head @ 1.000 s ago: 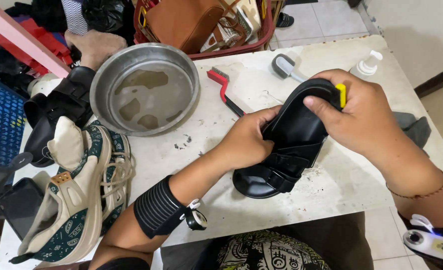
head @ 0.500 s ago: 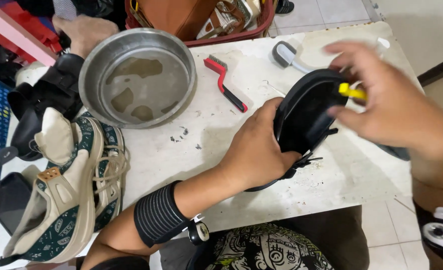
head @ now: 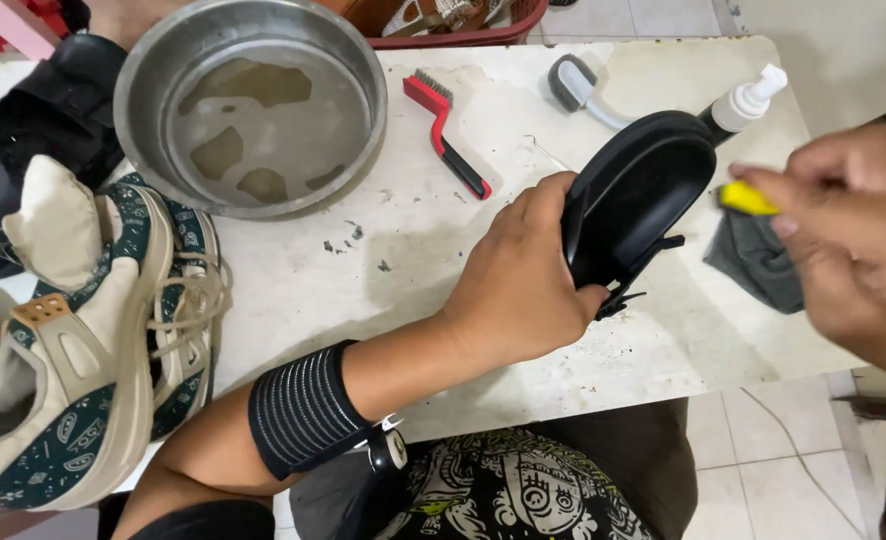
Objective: Cleaning a black sandal using a brush, cleaning solution, and a cloth on a workbench.
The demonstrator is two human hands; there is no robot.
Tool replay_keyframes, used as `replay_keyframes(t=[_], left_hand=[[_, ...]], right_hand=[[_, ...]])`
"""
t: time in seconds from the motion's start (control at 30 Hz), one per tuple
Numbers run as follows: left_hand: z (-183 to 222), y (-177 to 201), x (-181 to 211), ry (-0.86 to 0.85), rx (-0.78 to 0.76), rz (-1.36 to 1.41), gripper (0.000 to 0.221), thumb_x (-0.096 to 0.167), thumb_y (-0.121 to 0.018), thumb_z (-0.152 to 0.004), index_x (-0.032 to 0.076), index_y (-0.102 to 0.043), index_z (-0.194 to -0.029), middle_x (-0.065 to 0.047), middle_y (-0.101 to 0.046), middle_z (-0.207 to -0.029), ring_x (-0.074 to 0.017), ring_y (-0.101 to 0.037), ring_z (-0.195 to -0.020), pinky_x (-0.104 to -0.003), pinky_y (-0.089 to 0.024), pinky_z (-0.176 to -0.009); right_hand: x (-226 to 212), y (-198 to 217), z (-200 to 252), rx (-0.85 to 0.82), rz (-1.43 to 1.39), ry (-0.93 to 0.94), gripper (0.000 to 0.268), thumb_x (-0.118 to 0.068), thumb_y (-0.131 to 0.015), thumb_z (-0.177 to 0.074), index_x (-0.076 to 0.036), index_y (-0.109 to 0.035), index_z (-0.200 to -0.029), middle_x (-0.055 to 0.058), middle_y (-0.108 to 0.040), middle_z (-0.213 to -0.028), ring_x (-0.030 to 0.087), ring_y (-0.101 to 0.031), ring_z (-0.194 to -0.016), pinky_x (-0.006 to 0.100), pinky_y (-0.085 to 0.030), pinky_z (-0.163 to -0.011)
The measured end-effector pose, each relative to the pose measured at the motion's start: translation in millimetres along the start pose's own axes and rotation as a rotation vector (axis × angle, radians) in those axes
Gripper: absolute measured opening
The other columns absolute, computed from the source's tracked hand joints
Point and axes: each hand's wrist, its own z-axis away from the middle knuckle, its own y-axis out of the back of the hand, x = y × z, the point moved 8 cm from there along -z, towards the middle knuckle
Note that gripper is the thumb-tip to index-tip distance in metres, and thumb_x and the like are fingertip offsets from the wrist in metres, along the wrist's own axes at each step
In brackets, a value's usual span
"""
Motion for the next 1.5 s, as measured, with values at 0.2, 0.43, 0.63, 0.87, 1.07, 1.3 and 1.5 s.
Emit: replay_keyframes(t=[0.2,0.43,0.63,0.87,1.07,1.3,1.5], left_hand=[[3,-1,1,-0.048,0.050,0.006,0.082,0.019,-0.079,-0.067,0.005,-0.042,-0.139,-0.019,-0.058,-0.132,-0.0382,-0.053,-0.125,-0.043,-0.045,-0.104],[6,-5,2,-0.080,0.068,-0.016,0.082,0.018,-0.079,-0.068,0.004,-0.041,-0.139,-0.021,-0.058,-0.129,-0.0409,-0.054,-0.123,-0.044,-0.045,-0.103],[5,-7,-1,-0.066,0.056,-0.013,0.085,0.020,-0.082,-0.067,0.002,-0.041,-0.140,-0.022,-0.057,-0.132,-0.0409,-0.053,-0.125,-0.044,-0.045,-0.104],[1,-9,-6,-0.096,0.071,-0.024,0.087,0.021,-0.083,-0.066,0.000,-0.041,-0.140,-0.022,-0.057,-0.133,-0.0399,-0.052,-0.127,-0.042,-0.043,-0.108],[-1,-6,-9,-0.013,0.024,0.023,0.077,0.019,-0.079,-0.066,0.008,-0.044,-0.134,-0.019,-0.060,-0.128,-0.0380,-0.056,-0.123,-0.042,-0.046,-0.099],[-8,-1,-11,0.102,-0.079,0.114,0.072,0.020,-0.080,-0.066,0.014,-0.048,-0.130,-0.006,-0.070,-0.116,-0.0240,-0.068,-0.102,-0.033,-0.052,-0.084],[-10,-4,-15,0.165,-0.155,0.118,0.075,0.020,-0.079,-0.067,0.020,-0.045,-0.133,-0.003,-0.072,-0.096,-0.0203,-0.069,-0.074,-0.032,-0.051,-0.075]], right_hand=[[-46,-1,-9,-0.005,0.351,0.313,0.013,0.010,-0.072,-0.109,0.011,-0.073,-0.096,0.022,-0.071,-0.102,0.043,-0.065,-0.091,0.050,-0.057,-0.087],[-70,-43,-5,-0.092,0.500,0.713,0.026,0.012,-0.063,-0.099,0.001,-0.065,-0.076,0.012,-0.061,-0.082,0.032,-0.056,-0.076,0.042,-0.043,-0.065],[-59,-26,-14,-0.105,0.391,0.752,0.021,0.007,-0.059,-0.101,0.007,-0.063,-0.081,0.018,-0.059,-0.085,0.037,-0.052,-0.072,0.049,-0.042,-0.057],[-42,-49,-5,-0.205,0.351,0.794,0.026,-0.002,-0.049,-0.101,-0.003,-0.055,-0.075,0.012,-0.053,-0.079,0.034,-0.050,-0.072,0.050,-0.040,-0.059],[-49,-62,-3,-0.223,0.263,0.774,0.029,-0.003,-0.059,-0.099,-0.003,-0.058,-0.071,0.007,-0.054,-0.074,0.032,-0.052,-0.075,0.047,-0.044,-0.062],[-54,-31,-23,-0.015,0.427,0.692,0.020,-0.003,-0.060,-0.106,0.003,-0.068,-0.088,0.012,-0.070,-0.103,0.035,-0.063,-0.090,0.045,-0.050,-0.077],[-55,-33,-24,-0.068,0.399,0.730,0.017,-0.004,-0.055,-0.103,-0.001,-0.065,-0.090,0.013,-0.066,-0.099,0.035,-0.065,-0.096,0.049,-0.057,-0.085]])
